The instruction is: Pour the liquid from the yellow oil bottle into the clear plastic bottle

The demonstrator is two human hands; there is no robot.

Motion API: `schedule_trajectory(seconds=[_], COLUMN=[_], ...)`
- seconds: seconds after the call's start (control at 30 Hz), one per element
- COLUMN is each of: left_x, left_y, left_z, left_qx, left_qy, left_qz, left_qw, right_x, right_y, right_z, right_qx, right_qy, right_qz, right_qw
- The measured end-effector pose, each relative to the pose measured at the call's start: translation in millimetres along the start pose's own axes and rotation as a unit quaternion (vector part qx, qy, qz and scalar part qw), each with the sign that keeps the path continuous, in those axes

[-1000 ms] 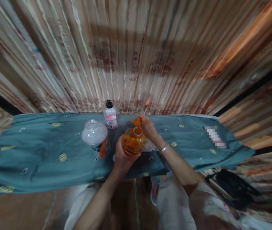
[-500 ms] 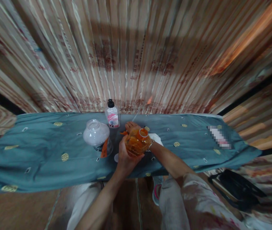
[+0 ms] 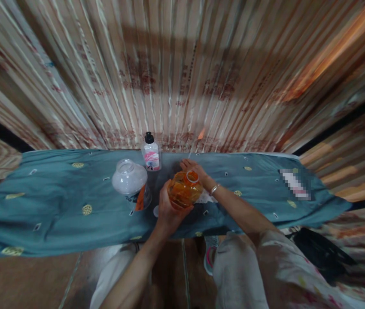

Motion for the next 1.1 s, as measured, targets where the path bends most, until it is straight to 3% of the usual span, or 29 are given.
schedule_trajectory(seconds=[0.2, 0.4, 0.6, 1.1], left_x=[0.2, 0.4, 2.2, 4.2], left_y=[-7, -4, -5, -6], left_z=[0, -1, -2, -3], left_qx=[-0.012, -0.016, -0.02, -0.02], left_qy=[0.013, 0.013, 0.018, 0.018], left_qz=[0.001, 0.005, 0.005, 0.011], left_qw=[1.0, 1.0, 1.0, 1.0], right_x=[-8, -13, -12, 6], right_y=[40, 71, 98, 104], right_z=[49, 94, 120, 165], right_qx=[0.048, 0.042, 0.024, -0.002], right_qy=[-0.046, -0.075, -0.081, -0.059], right_qz=[0.07, 0.106, 0.121, 0.103], right_qw=[0.995, 0.991, 0.989, 0.993])
Point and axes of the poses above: each hand's wrist, its own z-axis away from the middle knuckle, its own x-axis out of the palm, y = z × x, the point moved 5 cm from there along -z, towards the middle knuckle, and after that the axes turned 1 degree about -x, right-handed, at the moved point
